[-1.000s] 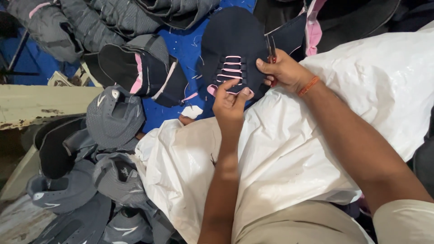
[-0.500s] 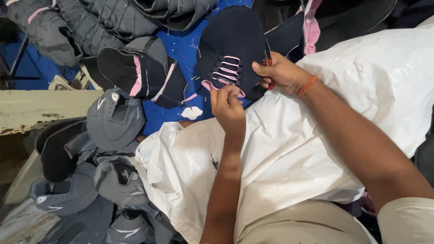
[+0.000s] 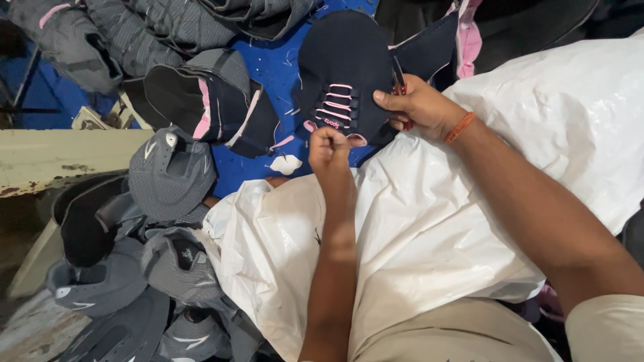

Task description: The person uses scissors to trim excess pink threads from the laces of a black cap. They hold the cap in their left hand and carefully cut the loose ends with their right hand, occasionally turning the cap to access different areas.

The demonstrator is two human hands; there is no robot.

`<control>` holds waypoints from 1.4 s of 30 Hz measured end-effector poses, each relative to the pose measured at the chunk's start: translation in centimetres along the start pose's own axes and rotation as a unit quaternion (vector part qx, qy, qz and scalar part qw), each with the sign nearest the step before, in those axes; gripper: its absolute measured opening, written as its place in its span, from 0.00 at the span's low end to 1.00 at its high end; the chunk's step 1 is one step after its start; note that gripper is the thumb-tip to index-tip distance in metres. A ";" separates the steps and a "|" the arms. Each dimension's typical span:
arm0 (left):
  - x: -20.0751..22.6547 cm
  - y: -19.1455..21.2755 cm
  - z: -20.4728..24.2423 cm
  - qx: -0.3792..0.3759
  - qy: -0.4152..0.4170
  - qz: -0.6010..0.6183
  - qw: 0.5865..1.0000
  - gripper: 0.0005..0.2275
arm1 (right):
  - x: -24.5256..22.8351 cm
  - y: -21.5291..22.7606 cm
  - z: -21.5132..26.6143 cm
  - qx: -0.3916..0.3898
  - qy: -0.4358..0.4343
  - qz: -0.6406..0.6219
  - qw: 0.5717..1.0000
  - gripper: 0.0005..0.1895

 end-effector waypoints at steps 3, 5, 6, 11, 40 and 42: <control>2.6 -1.3 -0.2 0.024 0.026 0.064 0.997 0.02 | 0.2 0.3 -0.3 -0.003 0.013 0.001 1.000 0.18; 3.4 -1.8 -0.5 0.034 0.059 0.064 0.996 0.04 | -0.1 0.2 -0.2 0.003 0.018 -0.004 1.000 0.17; 3.7 -1.9 -0.6 0.044 0.091 0.065 0.993 0.08 | -0.2 0.2 -0.1 0.009 0.024 -0.006 1.000 0.16; -0.6 0.2 -0.5 0.031 0.128 0.109 0.985 0.09 | -0.8 -0.4 0.1 0.070 0.086 0.092 0.990 0.11; 1.3 -3.3 0.8 -0.116 -0.105 0.054 0.986 0.20 | -2.0 -5.1 3.3 0.114 0.331 0.589 0.728 0.22; 1.1 -3.2 1.1 -0.123 -0.143 -0.007 0.982 0.20 | -2.0 -5.2 3.3 0.110 0.324 0.596 0.727 0.18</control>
Point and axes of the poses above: each hand's wrist, its own z-axis away from the middle knuckle, its own y-axis out of the back of the hand, x = y × z, the point moved 6 cm from there along -z, towards the middle knuckle
